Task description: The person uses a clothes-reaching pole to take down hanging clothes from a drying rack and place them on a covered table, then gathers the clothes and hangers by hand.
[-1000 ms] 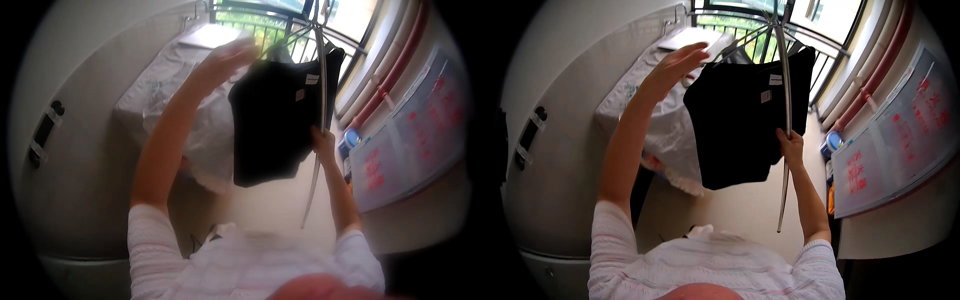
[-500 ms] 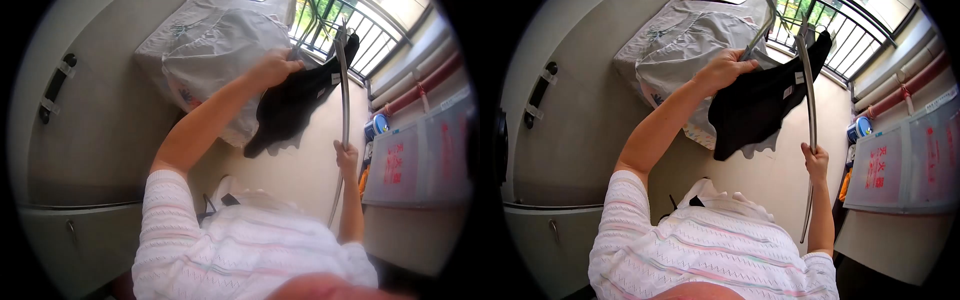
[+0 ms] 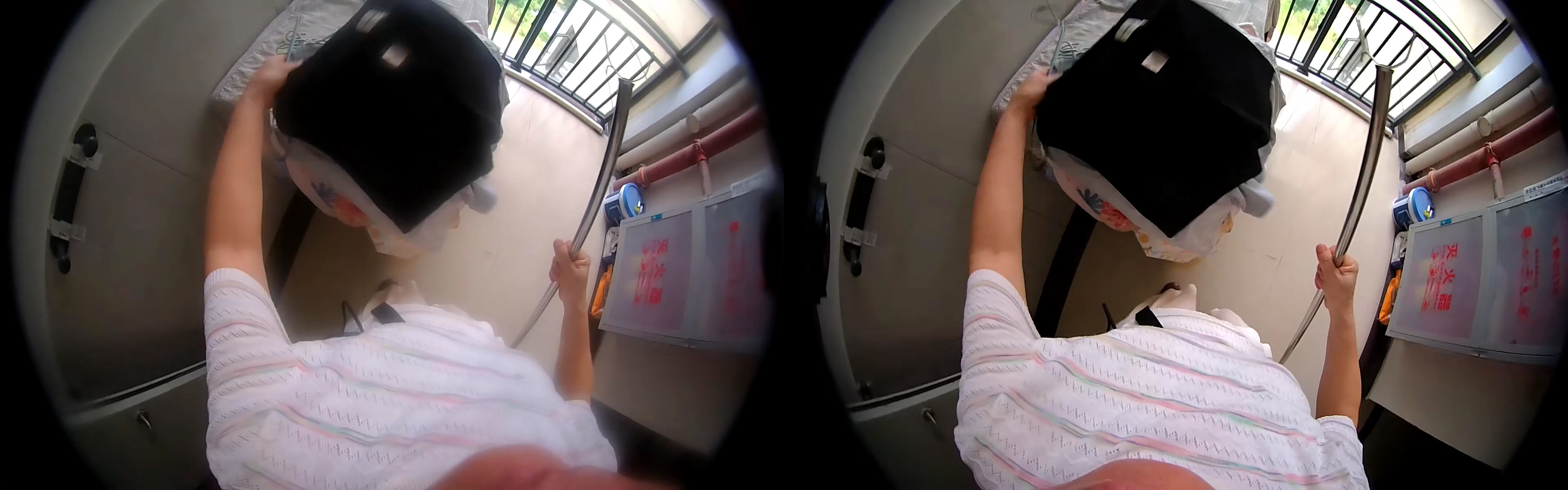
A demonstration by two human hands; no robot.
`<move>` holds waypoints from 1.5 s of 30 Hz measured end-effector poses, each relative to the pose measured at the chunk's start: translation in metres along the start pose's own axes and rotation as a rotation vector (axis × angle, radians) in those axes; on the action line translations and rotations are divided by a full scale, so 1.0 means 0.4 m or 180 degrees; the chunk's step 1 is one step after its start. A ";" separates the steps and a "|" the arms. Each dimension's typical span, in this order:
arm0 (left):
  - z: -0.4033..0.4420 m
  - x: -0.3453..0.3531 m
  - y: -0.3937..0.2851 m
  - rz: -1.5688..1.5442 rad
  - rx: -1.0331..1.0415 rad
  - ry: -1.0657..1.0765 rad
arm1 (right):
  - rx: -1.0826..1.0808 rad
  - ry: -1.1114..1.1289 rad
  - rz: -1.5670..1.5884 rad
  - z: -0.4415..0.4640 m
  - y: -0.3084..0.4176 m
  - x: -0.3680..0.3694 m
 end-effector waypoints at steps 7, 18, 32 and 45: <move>0.061 0.014 0.108 0.2253 0.0114 -0.1487 | 0.0222 -0.0037 -0.0155 0.018 -0.044 0.023; -0.098 0.259 0.009 0.2731 0.1201 -0.1859 | 0.0601 -0.0083 -0.0264 -0.012 -0.133 -0.043; -0.045 0.194 0.005 0.2602 0.1070 -0.2288 | 0.0789 -0.0169 -0.0183 -0.155 -0.175 -0.206; -0.325 0.417 -0.006 0.2958 0.1772 -0.2707 | 0.0909 -0.0720 -0.0225 -0.355 -0.226 -0.406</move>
Point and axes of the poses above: each hand's wrist, its own z-axis towards the middle knuckle, its own x-axis out of the palm, y = z × x, the point moved 6 cm from there along z, towards the middle knuckle, and after that the axes turned 9 degrees about -x, right-handed, at the moved point
